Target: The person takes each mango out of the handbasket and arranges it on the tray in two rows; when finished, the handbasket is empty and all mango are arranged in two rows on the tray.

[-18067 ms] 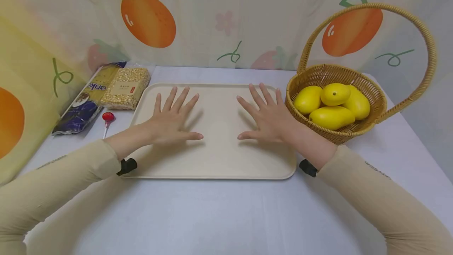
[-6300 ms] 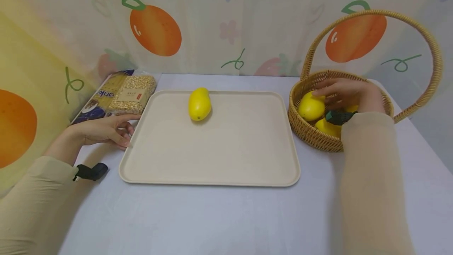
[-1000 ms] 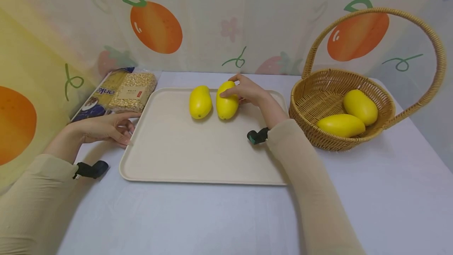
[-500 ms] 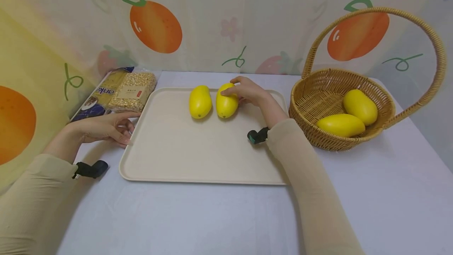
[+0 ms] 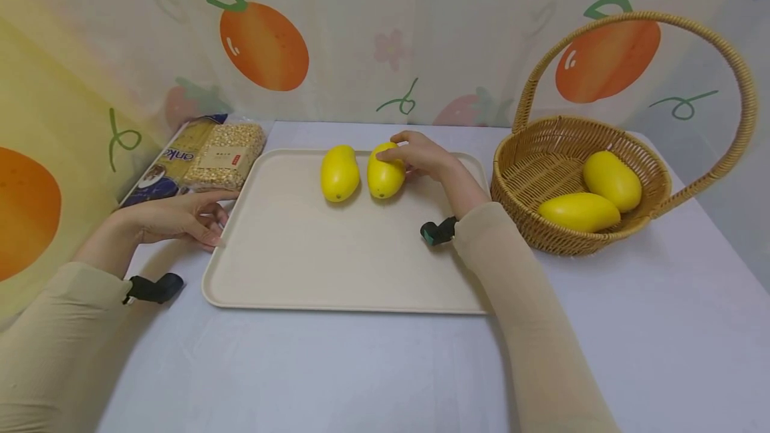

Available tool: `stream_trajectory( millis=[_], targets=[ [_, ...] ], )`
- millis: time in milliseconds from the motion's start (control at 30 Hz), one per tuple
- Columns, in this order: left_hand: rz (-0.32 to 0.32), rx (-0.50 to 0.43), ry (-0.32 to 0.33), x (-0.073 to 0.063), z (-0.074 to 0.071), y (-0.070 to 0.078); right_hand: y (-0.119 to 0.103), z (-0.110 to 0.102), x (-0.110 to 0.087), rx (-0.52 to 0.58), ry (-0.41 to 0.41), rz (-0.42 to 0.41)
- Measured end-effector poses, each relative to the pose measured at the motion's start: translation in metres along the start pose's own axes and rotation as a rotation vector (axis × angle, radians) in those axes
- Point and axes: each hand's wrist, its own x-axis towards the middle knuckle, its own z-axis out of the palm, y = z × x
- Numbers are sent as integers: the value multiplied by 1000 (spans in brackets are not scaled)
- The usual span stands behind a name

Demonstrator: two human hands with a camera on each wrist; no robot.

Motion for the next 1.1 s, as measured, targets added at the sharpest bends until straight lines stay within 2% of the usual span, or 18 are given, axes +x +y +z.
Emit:
stream_trajectory(
  millis=[667,1100],
  targets=[
    [1,-1,2,-2,0,0,1,-5,-3,4,18,1],
    [8,-4,-13,-1,0,0,-7,-20,-19,32,30,-12]
  ],
)
